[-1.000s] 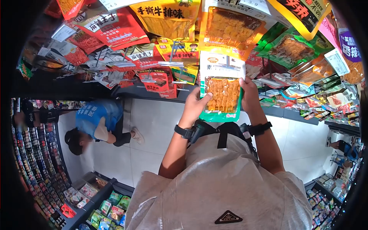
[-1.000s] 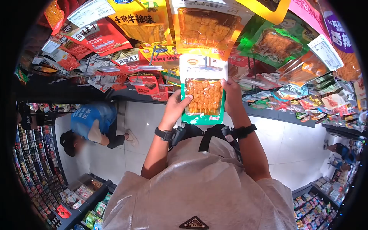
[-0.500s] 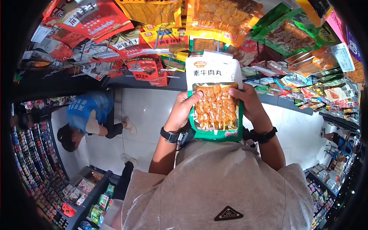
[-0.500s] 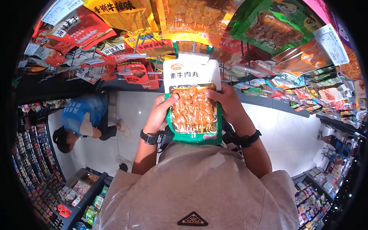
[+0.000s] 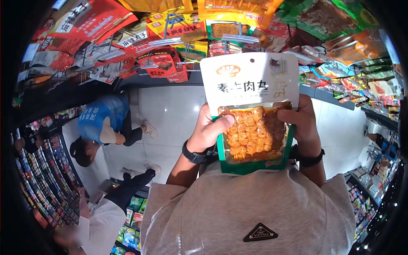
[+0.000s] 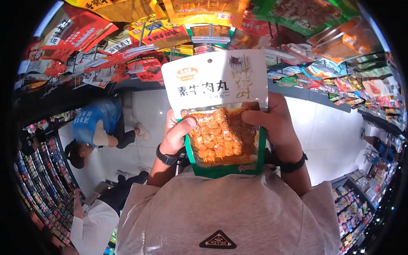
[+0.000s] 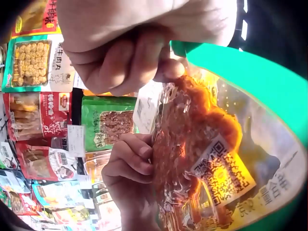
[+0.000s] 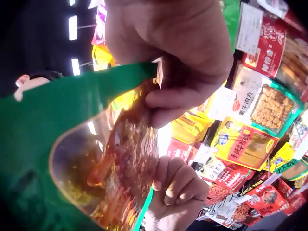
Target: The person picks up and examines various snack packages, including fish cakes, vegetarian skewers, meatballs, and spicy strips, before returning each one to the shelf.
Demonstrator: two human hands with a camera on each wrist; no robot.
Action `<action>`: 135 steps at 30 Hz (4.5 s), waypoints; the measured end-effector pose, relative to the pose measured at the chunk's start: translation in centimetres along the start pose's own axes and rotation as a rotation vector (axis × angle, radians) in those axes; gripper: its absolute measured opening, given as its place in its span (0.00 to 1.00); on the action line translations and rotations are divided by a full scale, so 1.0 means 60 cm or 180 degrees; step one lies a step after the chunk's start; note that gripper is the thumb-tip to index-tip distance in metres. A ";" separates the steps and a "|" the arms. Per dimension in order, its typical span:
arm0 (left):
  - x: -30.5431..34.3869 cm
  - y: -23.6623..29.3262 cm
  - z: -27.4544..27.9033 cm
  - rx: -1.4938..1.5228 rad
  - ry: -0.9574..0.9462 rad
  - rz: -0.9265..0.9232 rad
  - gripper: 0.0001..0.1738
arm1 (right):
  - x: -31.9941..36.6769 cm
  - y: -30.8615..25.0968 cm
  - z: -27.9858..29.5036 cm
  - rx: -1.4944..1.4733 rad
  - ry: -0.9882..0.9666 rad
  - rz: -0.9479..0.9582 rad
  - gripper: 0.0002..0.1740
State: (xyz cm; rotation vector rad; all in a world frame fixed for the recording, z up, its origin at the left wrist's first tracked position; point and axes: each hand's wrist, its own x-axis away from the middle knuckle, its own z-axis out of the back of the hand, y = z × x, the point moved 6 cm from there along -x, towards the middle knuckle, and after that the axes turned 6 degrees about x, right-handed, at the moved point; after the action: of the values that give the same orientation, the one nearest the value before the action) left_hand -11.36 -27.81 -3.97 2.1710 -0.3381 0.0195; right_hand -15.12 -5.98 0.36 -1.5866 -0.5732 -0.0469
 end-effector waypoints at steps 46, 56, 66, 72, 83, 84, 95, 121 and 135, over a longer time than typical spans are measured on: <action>-0.024 0.043 -0.067 0.0055 -0.0447 -0.0254 0.16 | 0.014 0.020 0.027 -0.0874 -0.0791 0.0453 0.37; -0.027 0.035 -0.054 -0.1072 -0.1121 -0.0156 0.19 | 0.000 0.027 0.048 -0.0385 -0.0648 0.0119 0.18; -0.001 -0.011 -0.036 -0.0052 -0.0408 0.0510 0.21 | -0.003 0.015 0.034 -0.0021 -0.1068 -0.0115 0.26; -0.001 -0.025 -0.040 0.0245 -0.0231 0.0421 0.21 | -0.019 0.046 0.059 0.0053 -0.1395 -0.0456 0.30; 0.016 -0.054 -0.010 0.0104 -0.0066 0.0970 0.18 | -0.027 0.060 0.033 -0.0096 -0.1207 -0.1124 0.28; 0.018 -0.056 -0.010 0.0092 -0.0017 0.1006 0.18 | -0.028 0.061 0.030 -0.0073 -0.1218 -0.1131 0.28; 0.001 -0.084 0.020 0.0556 0.0290 0.0695 0.32 | -0.076 0.091 0.019 0.1478 -0.1307 -0.1736 0.26; -0.181 -0.095 0.159 -0.1890 0.1263 -0.0630 0.32 | -0.357 0.084 0.047 -0.0506 0.0950 0.0566 0.19; -0.212 -0.102 0.170 -0.2212 0.0814 -0.0130 0.36 | -0.357 0.083 0.049 -0.0257 0.1249 0.0855 0.16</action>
State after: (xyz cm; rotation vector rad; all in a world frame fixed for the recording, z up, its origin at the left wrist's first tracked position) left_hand -23.22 -29.68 -16.60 1.4640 -0.1227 0.1354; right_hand -32.76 -10.20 -12.43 -1.6646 -0.0519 -0.1766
